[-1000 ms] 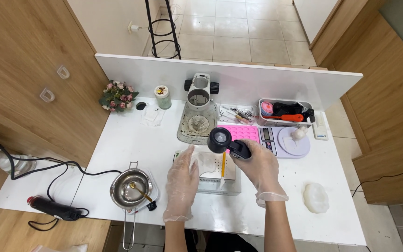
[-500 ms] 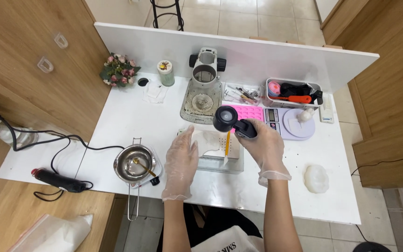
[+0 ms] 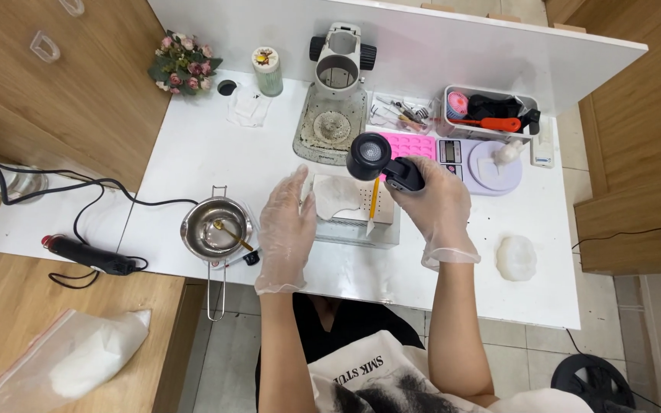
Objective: Smooth the surface of a wax object using a handheld heat gun at a candle studio workbench.
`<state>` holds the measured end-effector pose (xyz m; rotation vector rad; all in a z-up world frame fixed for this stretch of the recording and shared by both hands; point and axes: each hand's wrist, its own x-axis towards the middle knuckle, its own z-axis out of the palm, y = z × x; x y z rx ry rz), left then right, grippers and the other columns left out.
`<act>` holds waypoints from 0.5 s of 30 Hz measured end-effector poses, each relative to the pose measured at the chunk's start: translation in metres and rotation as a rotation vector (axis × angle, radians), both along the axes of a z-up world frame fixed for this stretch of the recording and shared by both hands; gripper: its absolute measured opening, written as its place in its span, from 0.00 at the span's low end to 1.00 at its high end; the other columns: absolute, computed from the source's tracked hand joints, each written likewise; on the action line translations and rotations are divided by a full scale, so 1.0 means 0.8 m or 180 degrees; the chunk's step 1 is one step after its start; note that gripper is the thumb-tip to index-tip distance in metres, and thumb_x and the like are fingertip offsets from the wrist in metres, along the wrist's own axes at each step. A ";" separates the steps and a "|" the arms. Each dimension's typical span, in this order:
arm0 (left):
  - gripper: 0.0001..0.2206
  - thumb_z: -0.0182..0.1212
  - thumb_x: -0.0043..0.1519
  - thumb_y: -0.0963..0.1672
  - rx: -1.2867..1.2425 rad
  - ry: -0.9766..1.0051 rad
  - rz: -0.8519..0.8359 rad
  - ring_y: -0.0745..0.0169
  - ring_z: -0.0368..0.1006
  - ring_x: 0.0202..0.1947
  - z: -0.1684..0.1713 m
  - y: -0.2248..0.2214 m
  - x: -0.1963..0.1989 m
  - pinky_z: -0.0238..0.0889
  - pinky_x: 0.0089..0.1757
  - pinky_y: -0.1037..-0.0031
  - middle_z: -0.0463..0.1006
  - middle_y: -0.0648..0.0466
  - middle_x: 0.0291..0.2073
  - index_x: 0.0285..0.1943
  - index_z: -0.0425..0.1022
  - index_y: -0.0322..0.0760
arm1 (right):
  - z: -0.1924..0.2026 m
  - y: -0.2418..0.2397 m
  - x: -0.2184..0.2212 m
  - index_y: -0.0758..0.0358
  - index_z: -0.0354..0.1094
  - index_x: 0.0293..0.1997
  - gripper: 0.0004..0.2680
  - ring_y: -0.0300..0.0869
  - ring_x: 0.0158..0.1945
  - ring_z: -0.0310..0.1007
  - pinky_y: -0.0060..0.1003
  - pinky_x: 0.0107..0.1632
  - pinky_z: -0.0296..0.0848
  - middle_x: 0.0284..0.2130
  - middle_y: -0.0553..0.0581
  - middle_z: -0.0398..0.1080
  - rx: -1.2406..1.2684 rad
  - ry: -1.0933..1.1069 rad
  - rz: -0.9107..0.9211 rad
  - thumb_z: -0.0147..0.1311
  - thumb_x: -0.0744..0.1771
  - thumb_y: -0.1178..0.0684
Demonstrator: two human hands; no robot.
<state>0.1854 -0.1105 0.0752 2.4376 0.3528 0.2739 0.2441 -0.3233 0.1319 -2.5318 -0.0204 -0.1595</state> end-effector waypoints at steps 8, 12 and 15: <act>0.22 0.56 0.66 0.46 -0.0022 -0.0083 -0.0026 0.47 0.68 0.63 -0.001 0.002 -0.001 0.60 0.60 0.60 0.72 0.44 0.62 0.71 0.66 0.49 | 0.001 -0.003 0.000 0.52 0.78 0.47 0.15 0.50 0.41 0.78 0.44 0.43 0.73 0.37 0.56 0.78 -0.0046 -0.0457 0.0247 0.71 0.59 0.46; 0.22 0.56 0.66 0.46 0.0022 -0.0176 -0.0065 0.45 0.68 0.62 -0.003 0.003 -0.004 0.61 0.59 0.59 0.73 0.43 0.61 0.71 0.66 0.48 | 0.004 -0.007 -0.002 0.54 0.77 0.47 0.15 0.51 0.40 0.78 0.44 0.43 0.73 0.37 0.56 0.78 0.0009 -0.0533 0.0444 0.71 0.58 0.48; 0.21 0.56 0.66 0.46 0.0086 -0.0238 -0.0073 0.44 0.68 0.62 0.000 0.004 -0.004 0.61 0.59 0.59 0.74 0.42 0.61 0.70 0.67 0.47 | 0.005 -0.007 -0.001 0.54 0.77 0.46 0.15 0.50 0.40 0.78 0.44 0.43 0.73 0.37 0.56 0.78 0.0065 -0.0545 0.0517 0.72 0.58 0.49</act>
